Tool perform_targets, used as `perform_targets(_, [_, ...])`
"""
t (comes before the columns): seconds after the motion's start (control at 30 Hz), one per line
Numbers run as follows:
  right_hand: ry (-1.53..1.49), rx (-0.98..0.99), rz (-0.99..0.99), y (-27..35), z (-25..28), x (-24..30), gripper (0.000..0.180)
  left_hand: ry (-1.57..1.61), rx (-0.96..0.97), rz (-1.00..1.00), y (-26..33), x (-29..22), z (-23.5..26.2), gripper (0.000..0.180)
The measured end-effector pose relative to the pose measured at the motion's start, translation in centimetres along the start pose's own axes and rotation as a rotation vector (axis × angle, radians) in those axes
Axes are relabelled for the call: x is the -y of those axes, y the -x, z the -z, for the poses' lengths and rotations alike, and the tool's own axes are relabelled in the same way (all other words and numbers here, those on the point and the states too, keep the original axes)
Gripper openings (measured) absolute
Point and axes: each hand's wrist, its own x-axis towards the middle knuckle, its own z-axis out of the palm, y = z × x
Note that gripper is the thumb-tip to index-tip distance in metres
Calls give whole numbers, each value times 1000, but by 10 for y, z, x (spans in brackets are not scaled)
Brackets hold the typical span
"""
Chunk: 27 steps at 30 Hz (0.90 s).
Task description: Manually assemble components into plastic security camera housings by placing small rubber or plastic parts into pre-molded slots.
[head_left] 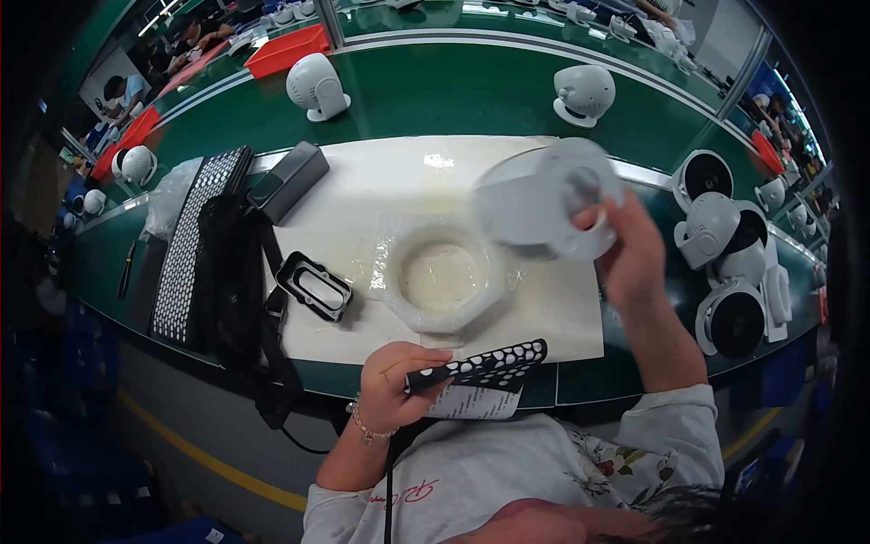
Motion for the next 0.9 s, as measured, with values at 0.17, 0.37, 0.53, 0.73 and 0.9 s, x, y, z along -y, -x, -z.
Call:
perform_targets(0.17, [-77, 189, -346, 21, -53, -34, 31, 56, -1, 169, 0, -6, 2, 21])
perform_targets(0.37, [189, 456, -430, 18, -12, -39, 39, 175, -130, 339, 6, -10, 4, 13])
perform_targets(0.53, [200, 550, -10, 51, 8, -55, 33, 339, -315, 432, 9, -7, -5, 15])
perform_targets(0.73, [732, 576, 225, 47, 8, -40, 18, 491, -234, 373, -3, -13, -8, 22])
perform_targets(0.9, [758, 623, 61, 40, 7, -34, 18, 315, -250, 504, 6, -11, -8, 22])
